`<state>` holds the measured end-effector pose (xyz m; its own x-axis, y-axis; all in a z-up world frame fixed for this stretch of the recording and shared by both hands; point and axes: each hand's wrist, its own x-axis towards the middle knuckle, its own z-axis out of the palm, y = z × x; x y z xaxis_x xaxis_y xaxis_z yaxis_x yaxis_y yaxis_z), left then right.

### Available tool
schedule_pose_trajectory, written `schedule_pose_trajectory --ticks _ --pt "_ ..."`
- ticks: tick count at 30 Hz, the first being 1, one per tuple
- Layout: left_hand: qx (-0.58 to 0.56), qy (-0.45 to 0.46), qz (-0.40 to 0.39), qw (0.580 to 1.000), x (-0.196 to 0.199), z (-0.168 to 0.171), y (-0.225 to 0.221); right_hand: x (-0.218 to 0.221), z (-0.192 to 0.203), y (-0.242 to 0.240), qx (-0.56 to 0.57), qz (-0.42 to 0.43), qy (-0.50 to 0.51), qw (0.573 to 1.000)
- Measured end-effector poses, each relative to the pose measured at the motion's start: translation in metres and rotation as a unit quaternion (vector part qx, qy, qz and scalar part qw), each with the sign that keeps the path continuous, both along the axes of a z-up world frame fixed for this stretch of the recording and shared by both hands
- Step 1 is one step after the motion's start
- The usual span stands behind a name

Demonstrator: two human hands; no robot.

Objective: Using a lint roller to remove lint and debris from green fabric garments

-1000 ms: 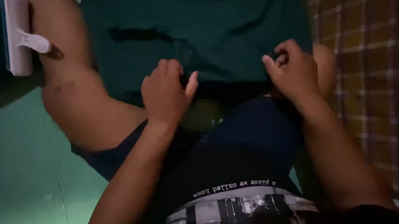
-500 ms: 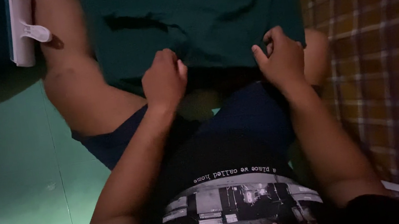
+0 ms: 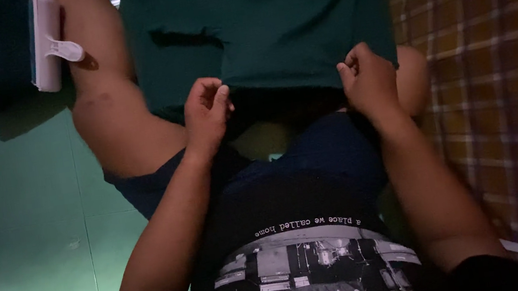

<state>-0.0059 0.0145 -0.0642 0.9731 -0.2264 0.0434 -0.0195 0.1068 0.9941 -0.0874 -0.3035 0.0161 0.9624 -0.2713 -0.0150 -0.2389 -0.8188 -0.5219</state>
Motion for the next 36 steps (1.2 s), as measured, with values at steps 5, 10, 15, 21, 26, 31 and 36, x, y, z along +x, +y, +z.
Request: schedule_pose_trajectory --ticks 5,10,15,21,26,31,36 --pt "0.246 -0.195 -0.006 0.949 -0.001 0.007 0.005 -0.001 -0.019 -0.01 -0.032 0.014 -0.014 0.999" --pt "0.329 -0.076 -0.026 0.941 -0.006 0.009 0.0 0.003 -0.005 -0.008 -0.009 0.016 0.016 1.0" --pt "0.274 -0.131 0.058 0.951 -0.011 0.002 -0.007 0.006 -0.007 -0.019 -0.002 0.035 0.044 0.998" --pt "0.358 -0.272 -0.044 0.892 0.01 -0.01 0.022 0.008 -0.016 -0.028 0.009 0.03 0.052 0.998" --pt "0.48 -0.209 -0.162 0.837 0.021 0.037 0.043 0.01 0.002 -0.026 0.039 0.05 0.07 0.996" --pt "0.431 -0.163 -0.13 0.878 0.014 0.06 0.036 0.014 -0.001 -0.031 0.059 0.045 0.079 0.994" --pt "0.257 -0.022 0.0 0.966 0.017 0.018 -0.005 0.009 -0.01 -0.036 0.065 0.035 0.062 0.995"
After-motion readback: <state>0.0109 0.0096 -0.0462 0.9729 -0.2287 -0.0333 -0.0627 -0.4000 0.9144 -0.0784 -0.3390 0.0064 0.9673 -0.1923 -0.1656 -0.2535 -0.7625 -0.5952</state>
